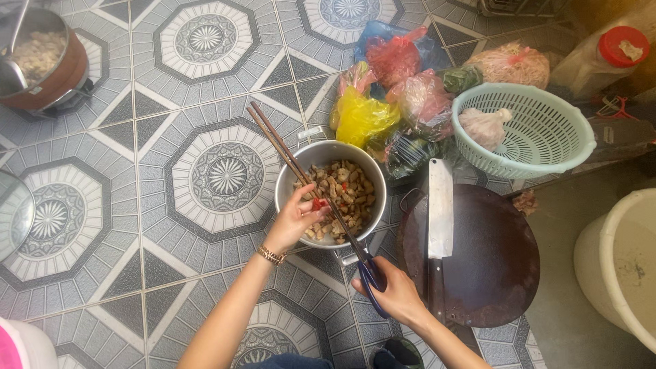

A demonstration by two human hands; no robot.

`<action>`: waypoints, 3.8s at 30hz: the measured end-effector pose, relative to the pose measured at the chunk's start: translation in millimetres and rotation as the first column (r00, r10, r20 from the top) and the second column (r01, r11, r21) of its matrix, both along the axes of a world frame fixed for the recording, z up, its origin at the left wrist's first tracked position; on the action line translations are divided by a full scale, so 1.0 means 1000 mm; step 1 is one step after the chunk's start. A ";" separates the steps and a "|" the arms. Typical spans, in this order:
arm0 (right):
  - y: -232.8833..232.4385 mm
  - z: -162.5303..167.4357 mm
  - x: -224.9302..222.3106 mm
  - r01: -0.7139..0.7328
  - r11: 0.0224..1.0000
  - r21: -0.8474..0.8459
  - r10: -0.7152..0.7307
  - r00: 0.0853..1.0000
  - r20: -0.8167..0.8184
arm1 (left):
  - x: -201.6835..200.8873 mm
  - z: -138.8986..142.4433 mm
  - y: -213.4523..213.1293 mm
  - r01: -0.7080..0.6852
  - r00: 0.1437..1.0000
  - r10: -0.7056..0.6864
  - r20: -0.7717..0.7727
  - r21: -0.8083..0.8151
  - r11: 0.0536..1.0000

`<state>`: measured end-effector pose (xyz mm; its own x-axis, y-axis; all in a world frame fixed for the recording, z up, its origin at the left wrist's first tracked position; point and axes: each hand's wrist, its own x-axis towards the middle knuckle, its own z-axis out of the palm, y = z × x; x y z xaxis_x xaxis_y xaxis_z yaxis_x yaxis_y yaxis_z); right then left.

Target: The person unplugs a blender from a wall socket, wipes the table with a cloth, and carries the blender jar into the kitchen. They stir chopped meat simmering in a pot on the floor, ladle it into a bowl, cut vegetables with scissors, add cut chili pieces to the pot, stir the meat with chopsticks, and carry a bowl of fish to the shelf.

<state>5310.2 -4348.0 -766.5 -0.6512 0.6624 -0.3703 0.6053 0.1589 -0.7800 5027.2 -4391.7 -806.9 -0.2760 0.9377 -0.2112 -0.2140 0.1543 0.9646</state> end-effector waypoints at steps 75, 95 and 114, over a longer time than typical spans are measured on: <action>0.001 -0.015 -0.002 0.110 0.901 -0.420 -0.185 0.972 -0.141 | -0.003 -0.002 0.004 -0.098 0.985 0.089 -0.148 -0.055 0.994; -0.004 -0.019 -0.002 0.099 0.831 -0.548 -0.197 0.973 -0.123 | -0.002 -0.011 0.007 -0.190 0.981 0.188 -0.051 -0.050 0.980; -0.002 -0.017 -0.002 0.125 0.827 -0.548 -0.224 0.967 -0.117 | 0.001 -0.011 0.011 -0.250 0.968 0.248 -0.039 -0.080 0.965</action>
<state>5308.2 -4350.3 -783.4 -0.6285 0.5032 -0.5931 0.4340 -0.4058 -0.8043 5028.4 -4380.6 -817.9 -0.5054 0.8180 -0.2747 -0.2284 0.1801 0.9568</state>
